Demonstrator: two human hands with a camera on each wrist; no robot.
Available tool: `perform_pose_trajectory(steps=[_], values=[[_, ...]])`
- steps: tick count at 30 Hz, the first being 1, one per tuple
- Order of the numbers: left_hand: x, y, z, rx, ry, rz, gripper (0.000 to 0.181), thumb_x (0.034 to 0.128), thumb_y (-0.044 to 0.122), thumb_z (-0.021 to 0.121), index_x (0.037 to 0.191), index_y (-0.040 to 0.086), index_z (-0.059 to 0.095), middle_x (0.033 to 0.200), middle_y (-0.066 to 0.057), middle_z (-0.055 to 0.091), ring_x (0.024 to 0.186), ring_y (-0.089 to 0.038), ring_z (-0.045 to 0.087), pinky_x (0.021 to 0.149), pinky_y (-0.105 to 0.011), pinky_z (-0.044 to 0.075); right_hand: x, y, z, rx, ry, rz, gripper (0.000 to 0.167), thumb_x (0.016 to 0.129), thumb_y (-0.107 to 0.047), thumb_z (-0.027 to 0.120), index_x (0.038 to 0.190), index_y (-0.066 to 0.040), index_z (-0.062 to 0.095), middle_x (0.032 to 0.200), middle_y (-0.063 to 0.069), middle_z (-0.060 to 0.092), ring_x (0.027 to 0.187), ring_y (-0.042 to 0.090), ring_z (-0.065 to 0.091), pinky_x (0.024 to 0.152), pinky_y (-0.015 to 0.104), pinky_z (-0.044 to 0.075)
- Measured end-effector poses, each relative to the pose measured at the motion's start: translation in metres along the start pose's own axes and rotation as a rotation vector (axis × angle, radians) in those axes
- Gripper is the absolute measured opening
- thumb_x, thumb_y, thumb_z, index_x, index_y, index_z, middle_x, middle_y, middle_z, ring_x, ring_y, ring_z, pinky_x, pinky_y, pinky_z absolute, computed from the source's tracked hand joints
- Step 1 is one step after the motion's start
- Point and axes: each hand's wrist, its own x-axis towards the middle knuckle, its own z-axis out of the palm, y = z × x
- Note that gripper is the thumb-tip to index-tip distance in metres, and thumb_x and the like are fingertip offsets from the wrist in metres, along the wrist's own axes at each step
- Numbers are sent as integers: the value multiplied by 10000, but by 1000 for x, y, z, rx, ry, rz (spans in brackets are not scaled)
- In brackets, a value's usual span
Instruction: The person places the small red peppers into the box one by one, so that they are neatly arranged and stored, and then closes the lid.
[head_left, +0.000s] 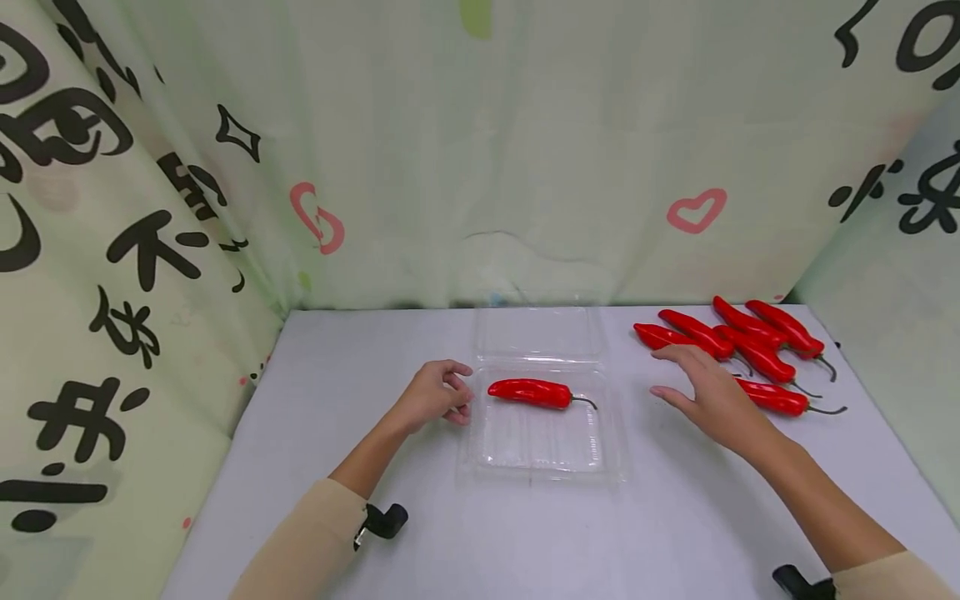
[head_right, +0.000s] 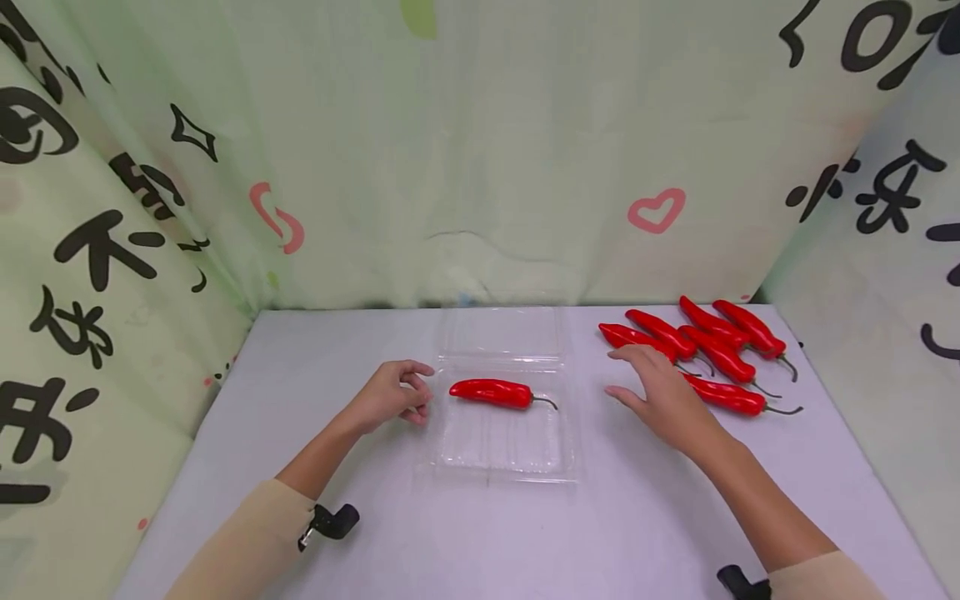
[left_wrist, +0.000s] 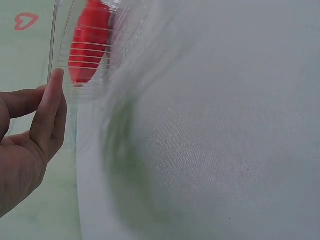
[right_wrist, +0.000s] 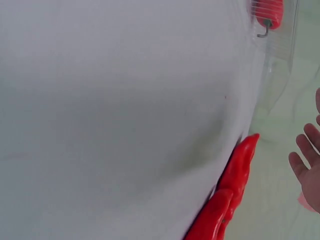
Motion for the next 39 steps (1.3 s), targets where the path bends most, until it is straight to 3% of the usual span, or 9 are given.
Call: perform_pose_trajectory(steps=[10,16,24,33,39], values=[[1,0,4,22,-10,10,421,956,16,700,1360,4,581,959,-143,652,654,-190,713,631,-291,637,-23,37,-15,-14,13,47,715,777,-120,899,1393,-18,552,1325,243,588,1210,457,527,842,680,576],[0,-1,2,1,-14,25,433,946,-4,703,1360,-20,574,967,-149,651,657,-181,711,628,-305,643,-28,52,-26,-36,-6,118,711,790,-147,893,1390,-1,540,1325,299,561,1196,504,499,808,702,572],[-3,1,-1,-6,-15,30,440,939,-20,706,1358,-33,571,956,-151,660,647,-176,706,626,-312,645,-32,75,-38,-73,-82,200,670,863,-168,831,1432,14,528,1379,359,512,1221,574,448,844,749,528],[-1,1,-2,-2,-9,29,436,947,-11,694,1364,-28,569,952,-147,663,655,-183,708,630,-312,645,-29,96,-53,-101,-220,247,614,902,-140,780,1402,97,514,1331,404,507,1187,595,451,826,673,584],[-1,1,-1,-2,-19,24,432,949,-7,692,1363,-25,568,948,-146,663,654,-185,708,630,-305,643,-32,105,-56,-109,-258,248,592,882,-116,793,1371,106,544,1277,406,548,1153,592,484,797,623,612]])
